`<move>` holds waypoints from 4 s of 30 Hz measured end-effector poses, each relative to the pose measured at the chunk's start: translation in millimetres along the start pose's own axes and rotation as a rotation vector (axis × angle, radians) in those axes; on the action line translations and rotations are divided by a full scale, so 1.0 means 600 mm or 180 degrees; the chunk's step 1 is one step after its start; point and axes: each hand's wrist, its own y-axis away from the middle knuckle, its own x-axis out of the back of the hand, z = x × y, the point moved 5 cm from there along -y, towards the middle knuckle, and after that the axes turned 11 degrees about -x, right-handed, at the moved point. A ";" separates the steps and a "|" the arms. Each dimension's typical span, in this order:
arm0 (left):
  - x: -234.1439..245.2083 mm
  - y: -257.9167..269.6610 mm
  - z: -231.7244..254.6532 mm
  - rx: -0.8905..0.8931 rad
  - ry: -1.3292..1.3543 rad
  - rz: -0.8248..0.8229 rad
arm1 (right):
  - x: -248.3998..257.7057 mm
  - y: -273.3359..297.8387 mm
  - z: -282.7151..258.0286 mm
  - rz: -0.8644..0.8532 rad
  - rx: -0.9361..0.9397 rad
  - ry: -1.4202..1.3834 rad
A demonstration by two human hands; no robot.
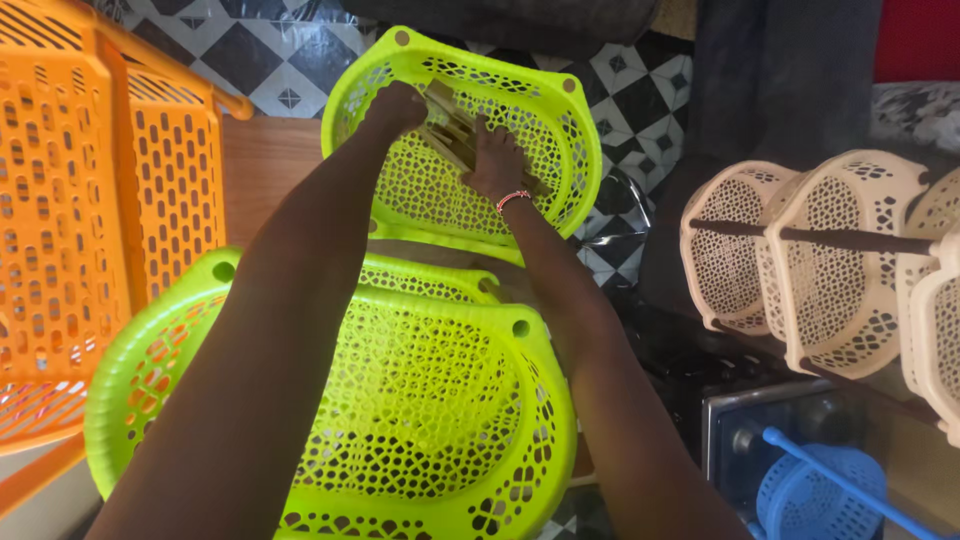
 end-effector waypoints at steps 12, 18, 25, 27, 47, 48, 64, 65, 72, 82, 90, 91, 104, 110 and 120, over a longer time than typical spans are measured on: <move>0.118 0.019 0.058 -0.0263 0.0177 0.0484 | 0.006 0.044 0.028 -0.0346 -0.0029 -0.0577; 0.171 0.056 0.089 -0.0078 0.1531 0.0632 | 0.095 0.066 0.029 -0.0372 -0.0412 -0.1355; 0.288 0.182 0.248 -0.0477 0.3300 0.0776 | 0.279 0.095 0.015 0.0625 0.0643 -0.2855; 0.320 0.227 0.294 -0.0771 0.3789 0.0968 | 0.337 0.112 0.003 0.0797 0.1174 -0.3263; 0.374 0.591 0.428 -0.0580 0.4894 0.0161 | 0.495 0.472 -0.169 -0.2626 0.1209 -0.4694; 0.374 0.612 0.427 -0.0967 0.5016 0.0038 | 0.485 0.487 -0.171 -0.2628 0.1081 -0.4724; 0.316 0.776 0.347 -0.2035 0.4998 0.0014 | 0.438 0.708 -0.237 -0.0423 0.0944 -0.4715; 0.313 0.785 0.340 -0.2253 0.5059 0.0049 | 0.437 0.726 -0.229 -0.0060 0.1052 -0.4617; 0.308 0.795 0.225 -0.1431 0.5672 0.0681 | 0.421 0.799 -0.094 0.0802 0.1049 -0.6245; 0.276 0.916 0.141 -0.0973 0.6177 0.0600 | 0.322 0.911 0.022 0.2619 0.0028 -0.5811; 0.257 0.964 0.093 -0.0759 0.5625 0.0216 | 0.276 0.987 0.043 0.3353 0.0144 -0.6110; 0.257 0.960 0.092 -0.0853 0.5659 0.0175 | 0.278 0.992 0.041 0.3385 0.0230 -0.6155; 0.243 0.957 0.072 -0.1059 0.6104 -0.0031 | 0.285 0.996 -0.007 0.3655 0.0441 -0.4982; 0.238 0.959 0.071 -0.1149 0.6239 -0.0210 | 0.273 0.978 -0.019 0.3469 0.0623 -0.4347; 0.233 0.956 0.075 -0.1088 0.6096 -0.0312 | 0.259 0.952 -0.011 0.3548 0.0412 -0.4659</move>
